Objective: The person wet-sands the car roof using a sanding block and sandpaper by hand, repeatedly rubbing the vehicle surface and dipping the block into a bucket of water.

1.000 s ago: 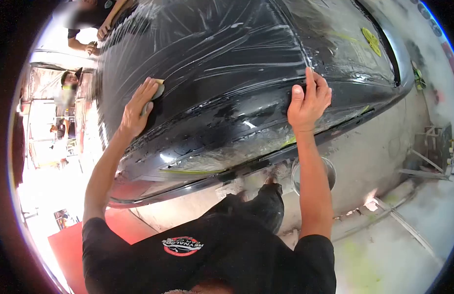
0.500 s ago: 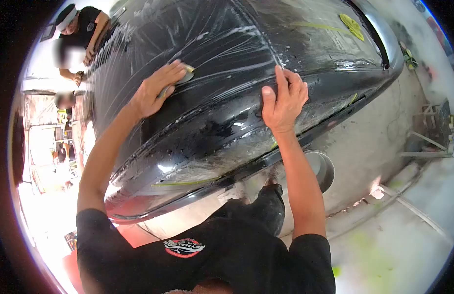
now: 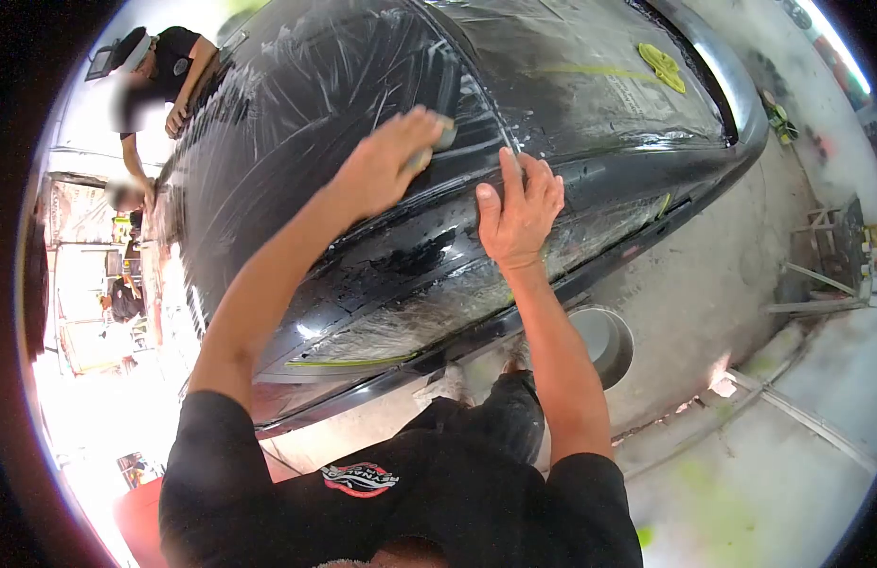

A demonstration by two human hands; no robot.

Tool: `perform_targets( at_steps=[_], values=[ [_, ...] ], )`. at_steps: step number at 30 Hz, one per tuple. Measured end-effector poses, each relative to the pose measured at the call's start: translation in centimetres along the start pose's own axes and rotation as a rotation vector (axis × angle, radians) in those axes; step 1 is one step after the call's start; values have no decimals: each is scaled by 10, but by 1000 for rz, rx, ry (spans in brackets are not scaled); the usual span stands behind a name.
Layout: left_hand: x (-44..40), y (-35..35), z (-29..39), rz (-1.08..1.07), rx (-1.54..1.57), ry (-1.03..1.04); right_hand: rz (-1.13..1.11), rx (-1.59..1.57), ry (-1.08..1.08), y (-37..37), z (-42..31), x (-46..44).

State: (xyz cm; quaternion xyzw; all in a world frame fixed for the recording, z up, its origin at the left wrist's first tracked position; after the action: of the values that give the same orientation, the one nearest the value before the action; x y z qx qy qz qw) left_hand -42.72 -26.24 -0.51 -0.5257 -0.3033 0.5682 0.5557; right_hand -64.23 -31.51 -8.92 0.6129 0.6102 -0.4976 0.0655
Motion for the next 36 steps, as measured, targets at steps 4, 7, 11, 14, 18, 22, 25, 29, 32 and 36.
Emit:
perform_targets(
  at_steps=[4,7,11,14,18,22,25,29,32,36],
  values=[
    [4,-12,-5,-47,50,15,-31,2,38,0,0,1],
    [-64,-1,-83,126,-9,22,-8,-14,22,3,5,2],
    [-115,16,-102,181,-159,-251,-3,-6,46,4,5,3],
    [-89,9,-33,88,44,-172,-26,-41,68,2,6,2],
    [-38,15,57,-89,52,-59,-78,-147,89,-5,7,1],
    [-28,8,103,-159,11,83,-187,-260,-31,-54,6,-18],
    [-22,18,147,-112,224,151,-396,-393,-70,-103,6,-23],
    [-10,15,159,-5,368,120,-421,-240,74,-131,47,26],
    [-10,-12,104,36,204,-41,-485,-386,583,-134,121,112],
    [5,-28,24,55,-156,-182,-385,-617,1256,-131,200,252]
  ],
)
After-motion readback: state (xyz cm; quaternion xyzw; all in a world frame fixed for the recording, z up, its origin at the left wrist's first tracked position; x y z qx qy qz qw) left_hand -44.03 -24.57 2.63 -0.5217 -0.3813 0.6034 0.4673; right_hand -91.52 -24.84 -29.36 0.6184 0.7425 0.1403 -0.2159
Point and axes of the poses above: each hand's wrist, its own x-axis away from the middle knuckle, its own y-axis out of the palm, z = x × y, the point moved 2 cm from there along -x, towards the middle knuckle, and after that the axes turned 7 degrees about x, right-handed, at the moved point
